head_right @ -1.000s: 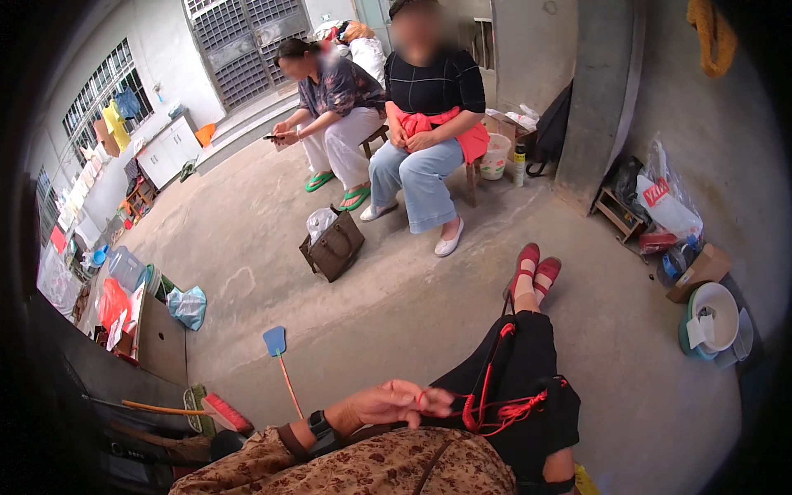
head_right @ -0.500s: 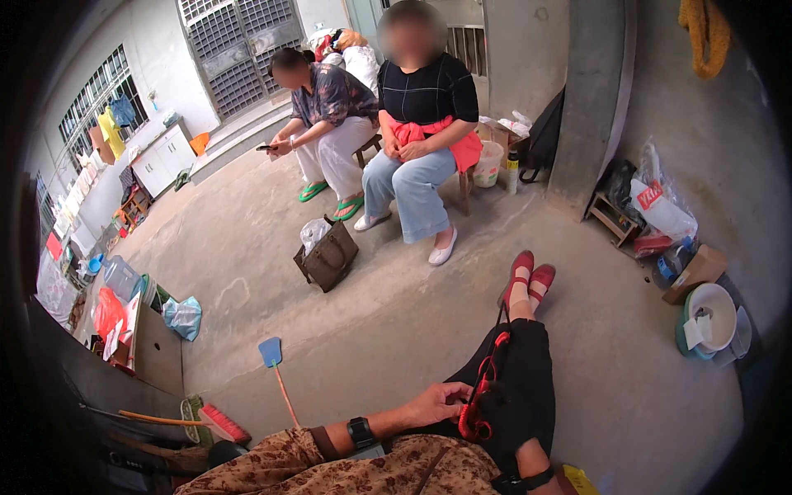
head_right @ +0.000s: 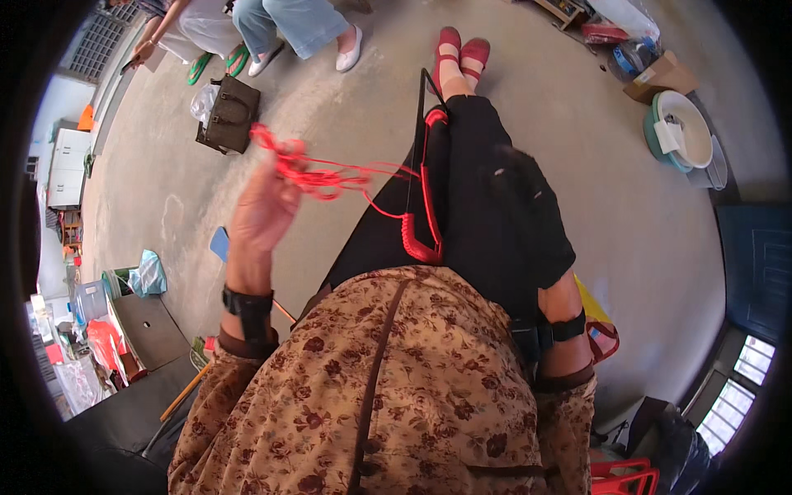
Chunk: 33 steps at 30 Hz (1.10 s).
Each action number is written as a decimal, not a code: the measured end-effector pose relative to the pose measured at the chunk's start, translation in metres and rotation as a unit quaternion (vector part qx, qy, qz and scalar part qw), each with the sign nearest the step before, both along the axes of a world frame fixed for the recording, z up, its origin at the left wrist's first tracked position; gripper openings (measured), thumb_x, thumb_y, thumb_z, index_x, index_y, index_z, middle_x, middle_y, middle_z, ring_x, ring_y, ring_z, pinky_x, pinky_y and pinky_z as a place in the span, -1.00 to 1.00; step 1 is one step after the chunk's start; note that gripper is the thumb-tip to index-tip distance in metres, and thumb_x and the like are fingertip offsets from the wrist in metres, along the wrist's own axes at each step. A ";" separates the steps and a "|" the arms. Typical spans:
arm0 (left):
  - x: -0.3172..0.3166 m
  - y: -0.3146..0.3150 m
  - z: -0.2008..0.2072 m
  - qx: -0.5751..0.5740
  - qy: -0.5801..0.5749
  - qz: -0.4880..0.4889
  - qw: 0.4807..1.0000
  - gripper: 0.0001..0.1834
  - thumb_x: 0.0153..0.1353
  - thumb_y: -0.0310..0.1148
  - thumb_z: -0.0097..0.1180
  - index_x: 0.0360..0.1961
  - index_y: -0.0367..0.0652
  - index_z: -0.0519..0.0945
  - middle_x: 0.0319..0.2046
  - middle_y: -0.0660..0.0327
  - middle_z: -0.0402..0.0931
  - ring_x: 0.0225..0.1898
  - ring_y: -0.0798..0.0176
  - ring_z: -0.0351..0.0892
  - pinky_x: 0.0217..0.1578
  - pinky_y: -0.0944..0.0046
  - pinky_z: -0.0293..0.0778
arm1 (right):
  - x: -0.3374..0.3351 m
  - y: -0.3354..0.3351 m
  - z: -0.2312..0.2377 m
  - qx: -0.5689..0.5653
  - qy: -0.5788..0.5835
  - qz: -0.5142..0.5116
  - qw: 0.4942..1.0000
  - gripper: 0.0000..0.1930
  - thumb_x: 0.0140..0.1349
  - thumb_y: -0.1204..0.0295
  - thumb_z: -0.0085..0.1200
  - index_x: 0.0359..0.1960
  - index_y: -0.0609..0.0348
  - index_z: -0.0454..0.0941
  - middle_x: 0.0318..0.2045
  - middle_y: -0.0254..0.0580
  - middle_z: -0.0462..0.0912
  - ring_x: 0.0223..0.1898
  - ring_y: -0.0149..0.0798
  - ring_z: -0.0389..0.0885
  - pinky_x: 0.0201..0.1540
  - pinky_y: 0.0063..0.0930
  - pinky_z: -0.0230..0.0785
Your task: Braiding and knotting a red nylon cord around a black rod or handle.
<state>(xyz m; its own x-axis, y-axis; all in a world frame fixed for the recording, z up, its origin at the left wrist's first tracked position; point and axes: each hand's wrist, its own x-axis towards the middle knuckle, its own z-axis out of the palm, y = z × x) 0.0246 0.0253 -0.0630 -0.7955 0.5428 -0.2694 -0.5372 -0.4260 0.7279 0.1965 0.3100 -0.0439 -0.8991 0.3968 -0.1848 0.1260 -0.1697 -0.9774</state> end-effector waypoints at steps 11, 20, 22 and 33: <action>-0.016 -0.042 0.092 -0.080 0.224 0.204 0.950 -0.77 0.38 -0.22 -0.09 -0.11 -0.14 0.44 -0.23 0.19 0.53 -0.36 0.35 0.52 -0.59 0.47 0.43 | -0.074 -0.045 0.020 0.333 0.105 0.201 0.915 -0.72 0.14 0.44 0.12 -0.13 0.24 0.42 -0.35 -0.07 0.52 -0.25 -0.18 0.53 -0.13 -0.32 0.41; 0.041 0.058 -0.001 -0.288 0.310 -0.196 0.884 -0.47 0.07 -0.18 0.29 -0.02 -0.23 0.41 -0.44 0.29 0.52 -0.46 0.40 0.48 -0.40 0.39 0.45 | -0.027 -0.039 0.012 -0.349 0.006 0.086 0.933 -0.90 0.27 0.48 -0.08 -0.27 0.26 0.38 -0.45 -0.22 0.47 -0.44 -0.35 0.45 -0.31 -0.46 0.36; 0.059 0.072 -0.010 -0.334 0.322 -0.214 0.860 -0.39 -0.06 -0.23 0.39 -0.02 -0.23 0.41 -0.39 0.32 0.48 -0.37 0.42 0.43 -0.29 0.39 0.42 | -0.017 -0.041 0.019 -0.333 -0.006 0.086 0.939 -0.91 0.27 0.49 -0.09 -0.26 0.24 0.39 -0.44 -0.24 0.46 -0.46 -0.36 0.43 -0.34 -0.48 0.34; 0.038 0.036 -0.021 -0.120 0.091 -0.133 0.980 -0.52 0.13 -0.40 0.23 0.05 -0.24 0.35 -0.21 0.12 0.53 -0.24 0.29 0.56 -0.30 0.35 0.53 | -0.032 -0.006 -0.019 0.094 -0.045 -0.079 0.991 -0.91 0.21 0.55 0.02 -0.28 0.28 0.53 -0.33 -0.21 0.57 -0.30 -0.39 0.54 -0.24 -0.52 0.40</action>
